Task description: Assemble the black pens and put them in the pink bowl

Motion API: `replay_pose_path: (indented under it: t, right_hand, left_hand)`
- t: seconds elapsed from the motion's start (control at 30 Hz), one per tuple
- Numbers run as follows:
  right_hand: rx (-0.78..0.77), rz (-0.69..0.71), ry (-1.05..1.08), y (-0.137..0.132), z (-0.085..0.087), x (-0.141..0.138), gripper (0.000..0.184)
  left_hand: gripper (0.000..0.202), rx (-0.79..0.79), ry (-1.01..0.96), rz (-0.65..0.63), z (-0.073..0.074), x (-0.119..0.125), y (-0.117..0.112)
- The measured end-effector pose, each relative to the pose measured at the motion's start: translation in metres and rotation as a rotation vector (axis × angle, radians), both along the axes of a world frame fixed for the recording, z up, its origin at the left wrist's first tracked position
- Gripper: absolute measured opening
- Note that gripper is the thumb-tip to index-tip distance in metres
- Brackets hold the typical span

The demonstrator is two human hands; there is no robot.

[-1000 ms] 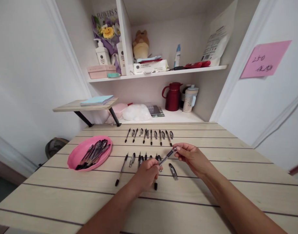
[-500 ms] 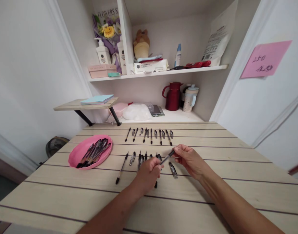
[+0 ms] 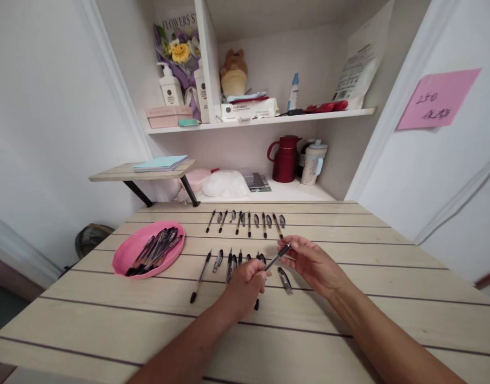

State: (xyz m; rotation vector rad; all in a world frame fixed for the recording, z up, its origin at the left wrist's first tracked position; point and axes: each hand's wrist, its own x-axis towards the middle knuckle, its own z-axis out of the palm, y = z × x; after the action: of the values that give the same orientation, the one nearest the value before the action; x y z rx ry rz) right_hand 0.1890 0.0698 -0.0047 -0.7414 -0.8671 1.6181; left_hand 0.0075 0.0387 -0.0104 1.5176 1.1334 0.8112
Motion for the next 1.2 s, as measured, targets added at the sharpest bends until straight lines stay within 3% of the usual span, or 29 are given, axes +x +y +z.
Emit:
replay_pose_path:
  t: [0.1,0.27,0.37,0.53,0.67,0.83,1.0,1.2]
  right_hand:
    - [-0.007,-0.054,-0.067,0.0,0.0003,0.0006,0.015]
    - [-0.002,0.015,-0.047,-0.0007,-0.0008,-0.0008,0.02]
    - [0.01,-0.044,-0.089,-0.0005,-0.0023,-0.0009,0.015]
    - [0.018,-0.009,-0.081,-0.0002,-0.0013,0.0005,0.023]
    - [0.014,-0.077,-0.127,-0.0004,-0.0011,0.0002,0.016]
    - [0.003,-0.02,-0.079,-0.0004,-0.0022,-0.0006,0.02]
    - [0.008,-0.09,-0.143,0.0015,-0.0038,0.0004,0.018]
    - [-0.008,-0.039,-0.093,0.0012,-0.0049,0.002,0.02]
  left_hand:
    - [0.013,0.03,0.004,-0.014,-0.0033,-0.0009,0.0015]
    - [0.014,0.002,0.015,-0.004,-0.0036,-0.0007,0.0016]
    - [0.013,0.03,0.024,0.0,-0.0014,-0.0001,0.0007]
    - [0.012,0.028,0.028,0.009,-0.0009,0.0001,-0.0002]
    - [0.012,0.03,0.034,-0.001,-0.0011,-0.0001,-0.0006]
    - [0.013,0.003,0.055,0.018,0.0021,0.0001,-0.0013]
    - [0.014,0.054,0.058,0.019,0.0007,0.0,-0.0008]
    - [0.013,0.01,0.076,0.035,0.0019,0.0005,-0.0012]
